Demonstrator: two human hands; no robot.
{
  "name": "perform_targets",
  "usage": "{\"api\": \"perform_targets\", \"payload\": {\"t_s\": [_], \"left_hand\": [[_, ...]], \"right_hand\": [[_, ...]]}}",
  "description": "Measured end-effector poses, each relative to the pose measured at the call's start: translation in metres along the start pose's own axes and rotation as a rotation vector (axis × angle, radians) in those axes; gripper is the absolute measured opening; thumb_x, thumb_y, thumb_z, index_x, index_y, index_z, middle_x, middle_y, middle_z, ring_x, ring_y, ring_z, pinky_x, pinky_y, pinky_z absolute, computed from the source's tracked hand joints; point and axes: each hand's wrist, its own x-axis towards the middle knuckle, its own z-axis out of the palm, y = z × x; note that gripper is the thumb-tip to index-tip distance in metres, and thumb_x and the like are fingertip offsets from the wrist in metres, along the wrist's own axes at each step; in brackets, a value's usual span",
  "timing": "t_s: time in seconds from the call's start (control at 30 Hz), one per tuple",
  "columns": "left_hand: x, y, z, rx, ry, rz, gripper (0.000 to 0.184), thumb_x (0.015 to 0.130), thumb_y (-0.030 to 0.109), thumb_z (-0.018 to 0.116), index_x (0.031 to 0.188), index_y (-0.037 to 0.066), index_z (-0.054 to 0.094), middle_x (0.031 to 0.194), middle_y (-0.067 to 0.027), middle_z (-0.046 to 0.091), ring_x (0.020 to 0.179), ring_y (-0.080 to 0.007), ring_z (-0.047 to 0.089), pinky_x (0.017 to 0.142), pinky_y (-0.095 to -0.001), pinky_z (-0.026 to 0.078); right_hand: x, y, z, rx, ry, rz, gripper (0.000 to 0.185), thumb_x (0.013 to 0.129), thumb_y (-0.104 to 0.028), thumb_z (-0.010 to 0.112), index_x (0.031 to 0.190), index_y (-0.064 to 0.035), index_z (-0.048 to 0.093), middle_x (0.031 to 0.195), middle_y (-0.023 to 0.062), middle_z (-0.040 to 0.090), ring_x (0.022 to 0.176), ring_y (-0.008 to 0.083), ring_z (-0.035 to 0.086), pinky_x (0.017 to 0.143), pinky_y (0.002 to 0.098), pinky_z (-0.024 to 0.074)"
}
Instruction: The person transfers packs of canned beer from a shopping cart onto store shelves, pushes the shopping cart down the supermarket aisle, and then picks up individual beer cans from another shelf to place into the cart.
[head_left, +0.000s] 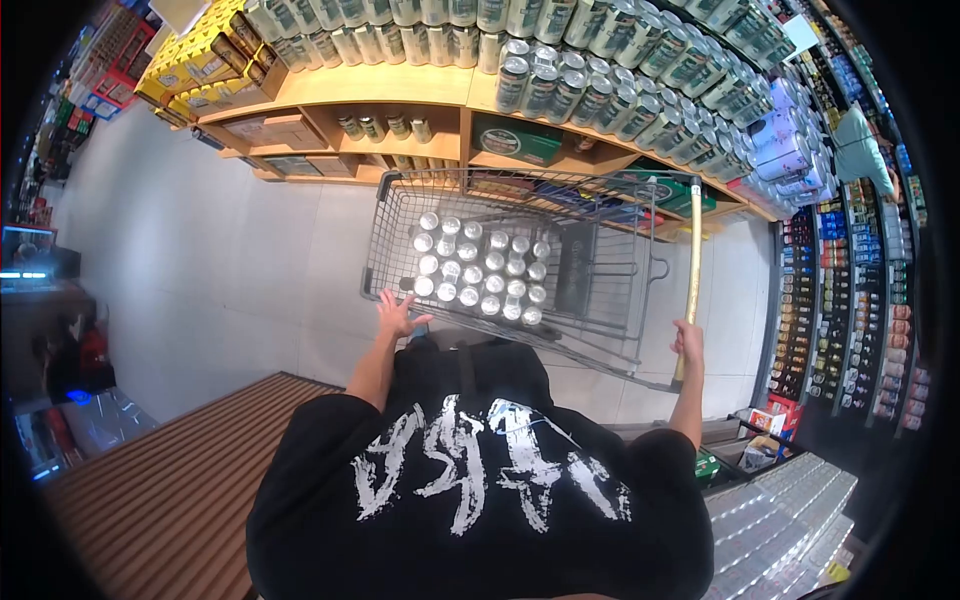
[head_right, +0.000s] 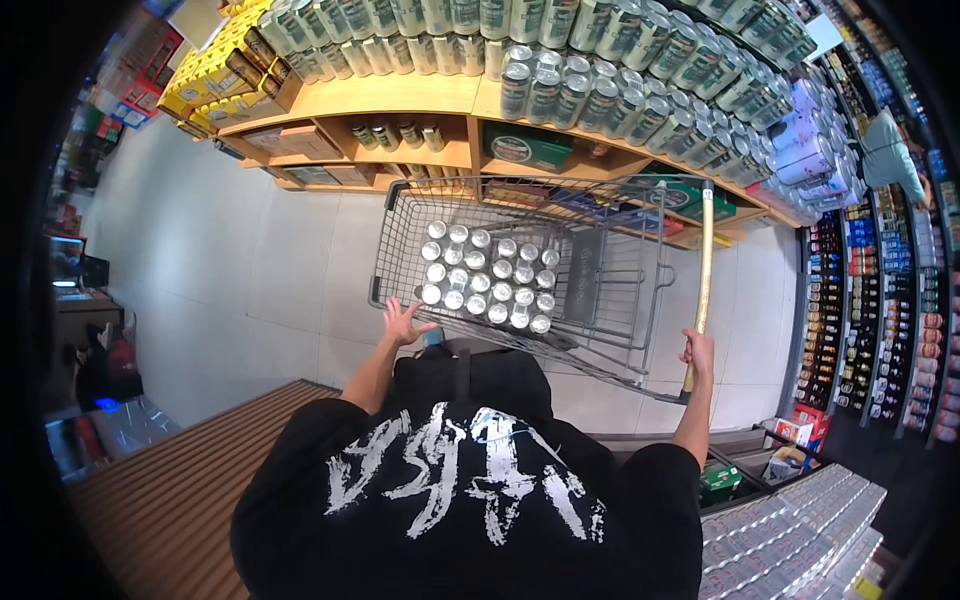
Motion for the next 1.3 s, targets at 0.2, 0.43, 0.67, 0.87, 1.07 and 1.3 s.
{"api": "perform_targets", "payload": {"t_s": [0.2,0.43,0.67,0.87,1.07,1.3], "left_hand": [[0.002,-0.03,-0.037,0.045,0.054,0.069,0.074,0.07,0.078,0.061,0.133,0.039,0.054,0.157,-0.0247,0.012,0.141,-0.0547,-0.003,0.113,-0.0646,0.004],[0.017,-0.063,-0.092,0.107,-0.056,0.035,0.064,0.071,0.078,0.058,0.123,0.04,0.063,0.157,-0.0158,0.023,0.144,-0.0494,-0.003,0.113,-0.0664,0.005],[0.038,-0.097,-0.118,-0.005,-0.001,-0.015,0.053,0.071,0.071,0.066,0.114,0.04,0.067,0.157,-0.013,0.024,0.147,-0.0409,-0.001,0.111,-0.0696,0.005],[0.065,-0.122,-0.129,-0.041,0.026,0.003,0.048,0.072,0.066,0.07,0.112,0.039,0.068,0.155,-0.014,0.028,0.147,-0.04,0.0,0.11,-0.0707,0.007],[0.1,-0.145,-0.136,-0.175,0.038,0.006,0.049,0.069,0.056,0.079,0.111,0.035,0.066,0.151,-0.0074,0.038,0.146,-0.0415,0.005,0.105,-0.0745,0.009],[0.114,-0.146,-0.144,-0.167,0.076,-0.025,0.052,0.067,0.054,0.081,0.112,0.033,0.065,0.145,-0.0051,0.046,0.145,-0.0405,0.011,0.102,-0.0772,0.011]], "right_hand": [[-0.021,-0.002,0.05,-0.086,0.266,-0.064,0.023,0.078,-0.021,0.062,0.07,-0.001,0.057,0.048,0.0019,0.043,0.035,0.0133,0.043,0.038,0.0304,0.0458],[-0.042,-0.004,0.102,-0.131,0.361,-0.108,0.023,0.078,-0.019,0.063,0.073,0.0028,0.059,0.049,0.0057,0.048,0.036,0.0159,0.048,0.035,0.0319,0.0419],[-0.057,-0.024,0.149,-0.145,0.323,-0.116,0.025,0.079,-0.019,0.063,0.069,0.0024,0.058,0.047,0.0066,0.049,0.036,0.0167,0.049,0.034,0.0321,0.04],[-0.056,-0.047,0.181,-0.152,0.253,-0.131,0.027,0.079,-0.022,0.063,0.066,0.001,0.057,0.046,0.0067,0.05,0.036,0.0164,0.05,0.036,0.0323,0.039],[-0.039,-0.065,0.2,-0.085,0.183,-0.129,0.028,0.079,-0.023,0.064,0.065,-0.0008,0.054,0.047,0.0056,0.049,0.036,0.0158,0.049,0.036,0.0317,0.038],[-0.029,-0.083,0.212,-0.057,0.14,-0.139,0.029,0.08,-0.025,0.067,0.069,-0.0015,0.055,0.048,0.0042,0.048,0.036,0.0142,0.048,0.035,0.0302,0.0366]]}}
